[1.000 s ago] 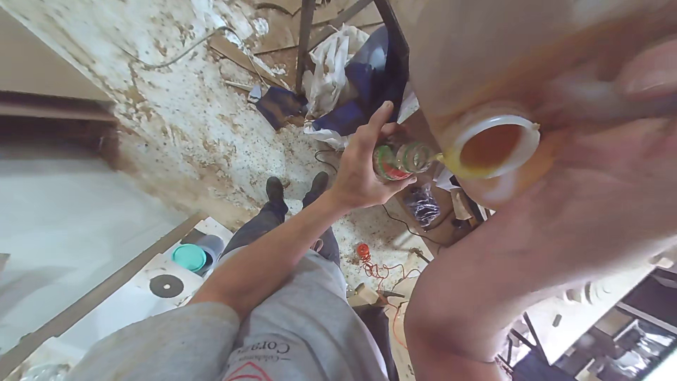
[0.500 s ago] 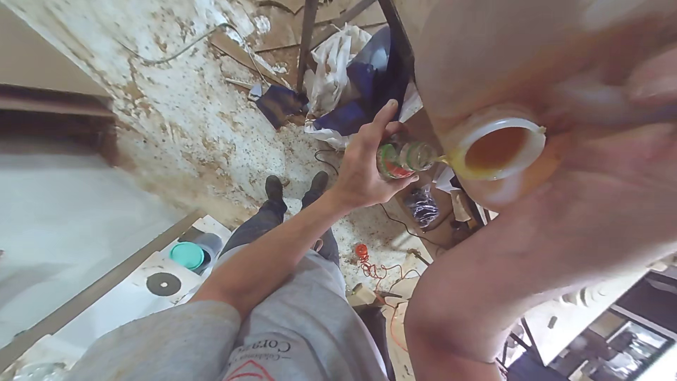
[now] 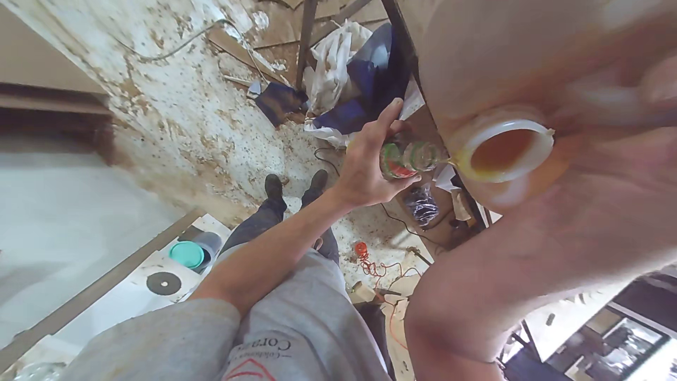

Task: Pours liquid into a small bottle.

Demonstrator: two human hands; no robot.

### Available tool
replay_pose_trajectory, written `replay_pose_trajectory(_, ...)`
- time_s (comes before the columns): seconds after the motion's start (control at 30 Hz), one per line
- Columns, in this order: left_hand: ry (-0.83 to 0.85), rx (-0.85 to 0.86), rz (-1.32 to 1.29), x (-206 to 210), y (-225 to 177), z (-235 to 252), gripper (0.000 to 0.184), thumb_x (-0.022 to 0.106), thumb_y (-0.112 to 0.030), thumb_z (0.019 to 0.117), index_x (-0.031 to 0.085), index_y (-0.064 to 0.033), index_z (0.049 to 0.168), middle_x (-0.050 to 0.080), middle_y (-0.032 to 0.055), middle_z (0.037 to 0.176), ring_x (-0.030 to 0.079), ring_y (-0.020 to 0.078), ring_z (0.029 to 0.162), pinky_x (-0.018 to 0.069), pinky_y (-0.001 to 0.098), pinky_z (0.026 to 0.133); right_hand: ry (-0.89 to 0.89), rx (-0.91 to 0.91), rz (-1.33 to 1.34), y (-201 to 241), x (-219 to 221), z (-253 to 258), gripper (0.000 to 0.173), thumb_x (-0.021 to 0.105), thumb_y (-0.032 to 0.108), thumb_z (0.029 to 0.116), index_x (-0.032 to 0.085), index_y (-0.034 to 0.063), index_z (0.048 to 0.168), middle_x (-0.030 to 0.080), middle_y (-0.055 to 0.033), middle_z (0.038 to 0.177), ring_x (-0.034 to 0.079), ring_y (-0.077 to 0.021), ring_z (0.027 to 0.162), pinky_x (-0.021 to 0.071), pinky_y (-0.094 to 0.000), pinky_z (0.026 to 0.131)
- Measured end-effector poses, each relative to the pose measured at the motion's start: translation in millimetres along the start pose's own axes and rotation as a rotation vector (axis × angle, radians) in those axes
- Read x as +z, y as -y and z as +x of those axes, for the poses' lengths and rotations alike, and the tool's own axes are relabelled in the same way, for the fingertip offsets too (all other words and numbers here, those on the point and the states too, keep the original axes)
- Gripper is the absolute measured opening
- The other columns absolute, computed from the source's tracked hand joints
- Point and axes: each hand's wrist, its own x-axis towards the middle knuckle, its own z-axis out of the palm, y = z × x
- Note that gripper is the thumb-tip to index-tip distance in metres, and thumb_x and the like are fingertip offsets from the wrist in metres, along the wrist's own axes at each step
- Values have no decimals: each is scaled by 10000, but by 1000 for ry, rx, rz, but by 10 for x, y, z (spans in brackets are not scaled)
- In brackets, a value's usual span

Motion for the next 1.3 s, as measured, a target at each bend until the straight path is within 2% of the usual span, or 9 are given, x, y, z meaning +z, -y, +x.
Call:
replay_pose_trajectory(0.1,1,6,2,-6,-7,5,1151,949,-235,625,283,42,1522,676,151,1214,636,253,1162,542,431,1018,-4,-28,-32,15,9,0,103,462,29,967,477,24,865,462,-26,655,522,-137,576,532,-277,608)
replay_pose_trajectory(0.3,16,-12,15,-5,-9,-16,1150,951,-265,621,303,53,1515,677,159,1214,641,255,1156,546,432,1017,2,-21,-22,-14,-6,-7,87,452,43,981,471,28,897,457,-23,677,514,-130,583,524,-270,601)
replay_pose_trajectory(0.6,20,-12,-11,-8,-22,-37,1172,961,-234,616,279,39,1530,676,157,1216,638,261,1167,543,433,1028,-6,-2,0,-17,-9,-39,63,454,28,980,470,12,922,465,-27,665,521,-133,566,535,-276,588)
replay_pose_trajectory(0.73,22,-22,-29,-26,-41,-37,1159,956,-204,616,279,56,1520,678,155,1210,638,254,1166,536,427,1032,7,6,11,-44,-37,-32,61,487,17,961,475,21,902,474,-25,668,535,-138,569,550,-289,592)
replay_pose_trajectory(0.97,13,-19,-11,-15,-10,-68,1153,956,-221,613,290,48,1515,675,158,1211,640,259,1162,548,436,1014,-32,24,32,-39,-1,-65,62,484,30,978,460,17,922,468,-35,664,541,-149,567,566,-305,600)
replay_pose_trajectory(1.13,14,-21,-14,-17,-5,-66,1152,956,-217,615,288,49,1515,673,161,1213,638,260,1166,547,432,1019,-22,-1,43,-7,28,-68,71,478,17,974,467,23,904,469,-33,680,527,-142,576,547,-288,596)
replay_pose_trajectory(1.3,17,-20,-9,-18,4,-64,1149,957,-238,615,299,50,1511,680,153,1208,642,256,1159,549,432,1013,-39,-23,4,-18,1,-56,13,475,10,968,472,2,958,480,-41,727,528,-138,597,543,-278,603)
